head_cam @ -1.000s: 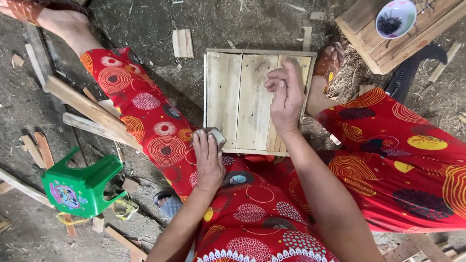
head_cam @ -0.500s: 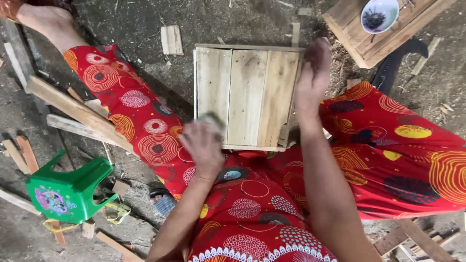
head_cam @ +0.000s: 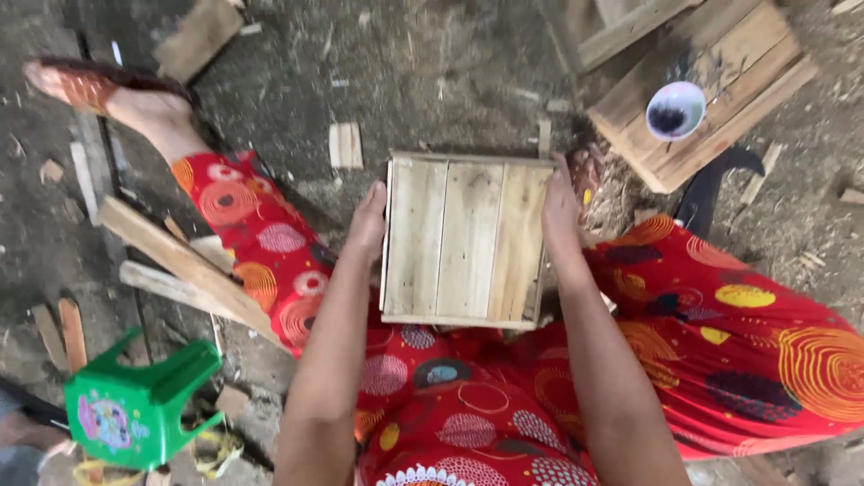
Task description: Sanding the surfaces of a small handmade wooden box to smooth the finish.
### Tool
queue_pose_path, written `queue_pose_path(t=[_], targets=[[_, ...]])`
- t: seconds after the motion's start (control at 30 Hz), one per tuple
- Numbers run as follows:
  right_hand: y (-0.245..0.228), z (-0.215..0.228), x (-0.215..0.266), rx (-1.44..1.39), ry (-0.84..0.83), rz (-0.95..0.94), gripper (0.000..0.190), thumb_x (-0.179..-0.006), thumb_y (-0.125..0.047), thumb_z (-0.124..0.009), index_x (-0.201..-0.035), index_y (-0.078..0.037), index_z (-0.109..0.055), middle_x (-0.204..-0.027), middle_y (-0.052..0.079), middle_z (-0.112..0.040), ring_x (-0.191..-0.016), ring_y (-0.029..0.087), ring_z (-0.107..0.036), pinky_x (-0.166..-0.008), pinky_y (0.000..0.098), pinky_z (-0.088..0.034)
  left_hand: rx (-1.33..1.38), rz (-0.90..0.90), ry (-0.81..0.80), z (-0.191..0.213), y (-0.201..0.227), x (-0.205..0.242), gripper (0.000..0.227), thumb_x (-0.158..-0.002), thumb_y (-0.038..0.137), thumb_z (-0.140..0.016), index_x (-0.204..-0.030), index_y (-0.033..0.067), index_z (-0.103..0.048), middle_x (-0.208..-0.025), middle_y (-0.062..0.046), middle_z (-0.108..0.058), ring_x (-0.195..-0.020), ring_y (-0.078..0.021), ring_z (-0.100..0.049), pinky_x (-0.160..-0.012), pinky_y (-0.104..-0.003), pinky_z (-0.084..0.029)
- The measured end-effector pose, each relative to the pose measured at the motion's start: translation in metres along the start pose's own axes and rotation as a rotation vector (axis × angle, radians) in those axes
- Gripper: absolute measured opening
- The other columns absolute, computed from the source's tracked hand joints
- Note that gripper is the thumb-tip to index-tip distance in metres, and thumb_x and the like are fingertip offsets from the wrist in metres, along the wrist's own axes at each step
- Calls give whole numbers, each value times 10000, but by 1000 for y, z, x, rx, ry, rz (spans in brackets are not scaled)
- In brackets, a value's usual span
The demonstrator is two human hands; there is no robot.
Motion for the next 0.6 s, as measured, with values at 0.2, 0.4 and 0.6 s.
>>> queue_pose_path(t=[0.2, 0.4, 0.6], targets=[[-28, 0, 3, 137, 9, -118, 502, -1109, -358, -264, -1504, -155, -498, -1468, 225, -538, -1378, 415, -472, -1211, 514, -301, -128, -151, -35, 1, -37, -77, 502, -1108, 430, -421, -1418, 77, -599, -1514, -159, -509, -1448, -314, -414, -1246, -476, -259], [-43, 2, 5, 132, 2, -76, 491, -1114, -278, -248, -1496, -82, -488, -1393, 284, -571, -1330, 449, -507, -1165, 552, -334, -224, 76, -23, 30, -83, 40, 688, -1052, 510, -430, -1440, -49, -533, -1533, -295, -442, -1481, -403, -332, -1270, -496, -198], [-24, 5, 3, 148, 11, -73, 494, -1131, -294, -242, -1521, -111, -483, -1262, 275, -627, -1241, 440, -569, -1130, 556, -368, 13, 98, -3, 18, -82, 30, 497, -1067, 397, -463, -1256, -1, -693, -1379, -196, -618, -1333, -266, -478, -1177, -511, -315]])
Point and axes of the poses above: each hand's wrist, its own x-axis away from the middle knuckle, its own z-axis out of the back of the hand, y = z × x, the point moved 6 cm from there along -x, towards the middle knuckle
